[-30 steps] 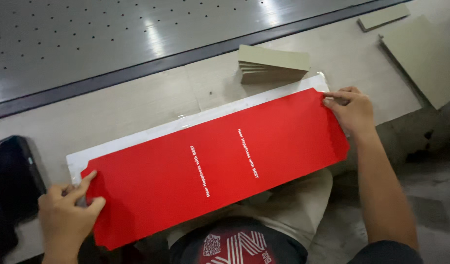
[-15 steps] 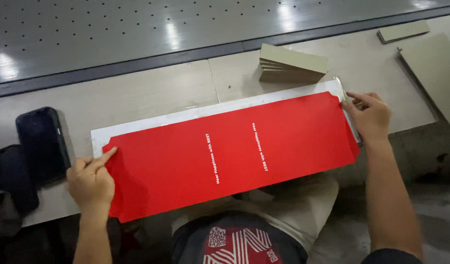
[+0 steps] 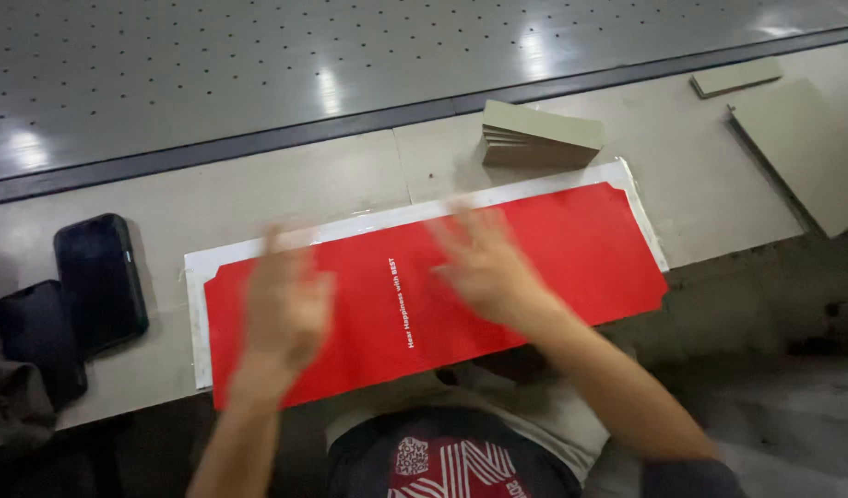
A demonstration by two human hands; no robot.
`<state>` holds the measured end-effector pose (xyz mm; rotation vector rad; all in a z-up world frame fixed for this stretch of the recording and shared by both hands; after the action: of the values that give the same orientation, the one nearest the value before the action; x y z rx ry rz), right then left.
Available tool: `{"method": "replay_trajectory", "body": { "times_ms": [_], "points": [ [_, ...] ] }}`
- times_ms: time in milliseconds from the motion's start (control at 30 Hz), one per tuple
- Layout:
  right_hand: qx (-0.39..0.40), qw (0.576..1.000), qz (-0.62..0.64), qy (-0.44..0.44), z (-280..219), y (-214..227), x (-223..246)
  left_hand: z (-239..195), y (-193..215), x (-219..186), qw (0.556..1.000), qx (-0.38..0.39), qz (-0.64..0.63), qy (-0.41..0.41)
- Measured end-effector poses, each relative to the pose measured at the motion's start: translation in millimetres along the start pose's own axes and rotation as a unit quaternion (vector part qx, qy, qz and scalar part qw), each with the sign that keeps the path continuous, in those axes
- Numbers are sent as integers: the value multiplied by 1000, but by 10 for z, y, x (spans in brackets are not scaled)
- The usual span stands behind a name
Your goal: The person assembles a paper craft by placing beige rectangular pieces onto a white template with adhesive strips. They then cover the assembled pieces with a red sheet of paper, smooth it down, and repeat the process with additional beige pieces.
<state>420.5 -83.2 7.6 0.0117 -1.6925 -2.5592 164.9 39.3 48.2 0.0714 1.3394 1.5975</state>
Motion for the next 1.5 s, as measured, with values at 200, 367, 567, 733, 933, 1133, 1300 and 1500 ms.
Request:
{"method": "replay_trajectory", "body": {
  "times_ms": [200,367,567,733,933,1133,1300,1500],
  "points": [
    [203,979,18,-26,218,-424,-35,27,-828,24,947,263,182,21],
    [122,988,-37,-84,-270,-160,-1025,-295,-269,848,959,141,244,31],
    [287,917,-34,-276,-640,63,-1745,-620,-9,1328,924,214,223,227],
    [296,863,-37,-407,-841,-16,-1958,-701,53,1346,934,169,219,226],
    [191,939,-28,-283,-582,114,-700,-671,-326,396,975,31,205,80],
    [270,943,44,-187,-583,-323,67,-647,-1118,-306,966,169,192,24],
    [292,891,12,-348,-1155,70,-1172,-883,-494,513,931,206,257,156],
    [282,850,58,-440,-1392,470,-1547,-1056,117,826,909,179,246,285]
  ]
}}
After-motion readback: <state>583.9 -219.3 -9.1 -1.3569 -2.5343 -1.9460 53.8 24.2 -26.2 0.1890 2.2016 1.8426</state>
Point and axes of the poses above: each hand's wrist, its own z-axis towards the middle knuckle, its own y-axis out of the back of the hand, x = y × z, the point moved 6 cm from there along z, towards the middle knuckle, and after that the axes turned 7 degrees about x, right-handed, at the moved point
